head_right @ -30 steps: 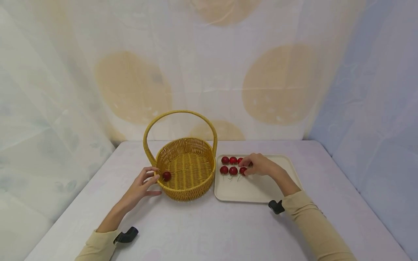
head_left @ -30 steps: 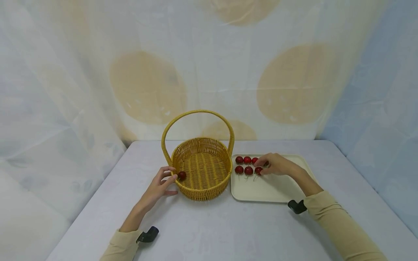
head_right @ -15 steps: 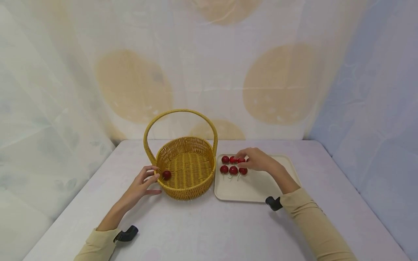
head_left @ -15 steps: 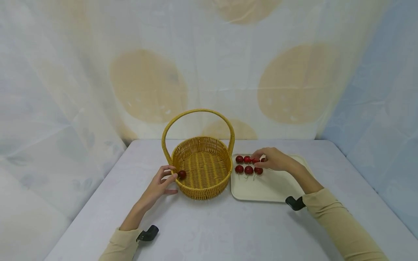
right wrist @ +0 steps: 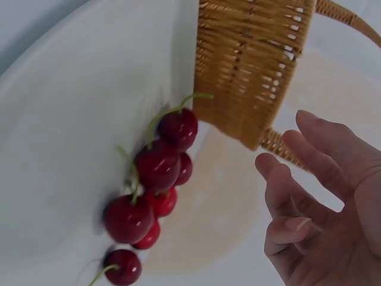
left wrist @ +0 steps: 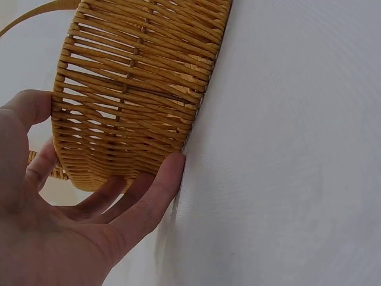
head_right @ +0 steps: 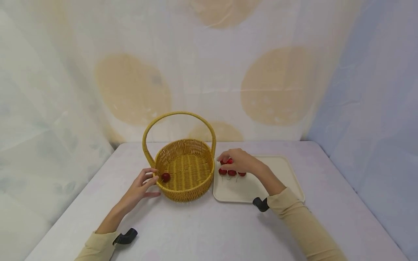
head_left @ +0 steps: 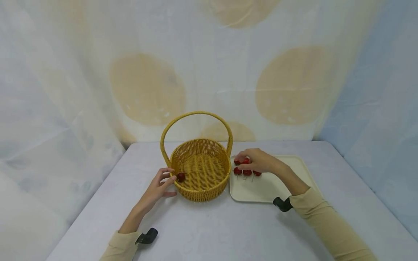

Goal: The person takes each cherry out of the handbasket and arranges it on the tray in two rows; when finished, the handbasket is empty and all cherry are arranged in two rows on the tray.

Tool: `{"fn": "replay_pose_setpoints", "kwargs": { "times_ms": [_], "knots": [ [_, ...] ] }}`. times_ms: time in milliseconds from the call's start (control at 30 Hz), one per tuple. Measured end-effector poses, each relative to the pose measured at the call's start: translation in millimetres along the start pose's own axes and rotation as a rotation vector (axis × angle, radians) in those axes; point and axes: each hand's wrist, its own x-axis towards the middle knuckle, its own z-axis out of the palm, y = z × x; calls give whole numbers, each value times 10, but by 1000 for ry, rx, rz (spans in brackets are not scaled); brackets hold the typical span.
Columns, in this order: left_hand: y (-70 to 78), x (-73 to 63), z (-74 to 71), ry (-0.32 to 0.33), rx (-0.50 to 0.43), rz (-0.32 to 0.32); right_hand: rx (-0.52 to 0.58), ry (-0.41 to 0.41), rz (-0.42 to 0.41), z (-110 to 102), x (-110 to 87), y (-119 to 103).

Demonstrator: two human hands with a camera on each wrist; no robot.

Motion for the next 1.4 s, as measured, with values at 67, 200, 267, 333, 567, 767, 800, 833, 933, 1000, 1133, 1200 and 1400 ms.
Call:
{"fn": "replay_pose_setpoints", "kwargs": {
  "times_ms": [67,200,267,333,567,767,800,833,933,1000,1133,1200,1400],
  "knots": [
    [-11,1,5,1,-4,-2,-6,-3,-21,20,44,-56],
    [-21,10,15,-5,-10,-4,-22,-4,-66,57,119,-162],
    [-17,16,18,-4,-11,-2,-28,-3,-83,70,158,-214],
    [-11,21,18,-4,-10,-1,-32,-3,-86,81,196,-275],
    [-12,28,9,-3,-19,7,-119,-10,-119,137,320,-499],
    [-26,17,11,-1,-23,-4,-102,-29,-140,237,434,-574],
    [-27,13,11,-3,-22,-7,-101,-34,-143,259,453,-579],
    [-27,11,12,-3,-23,-10,-96,-39,-144,279,473,-585],
    [-30,10,5,-8,-16,-10,-94,-52,-140,341,531,-612],
    [-26,11,-4,-7,-12,-8,-84,-57,-136,382,571,-632],
    [-13,16,-14,-3,-6,-5,-61,-66,-142,473,657,-665],
    [-14,15,-7,-1,-6,-12,-47,-73,-146,524,693,-681],
    [-2,27,6,-2,-4,-8,-13,-79,-151,661,807,-728]
  ]
}}
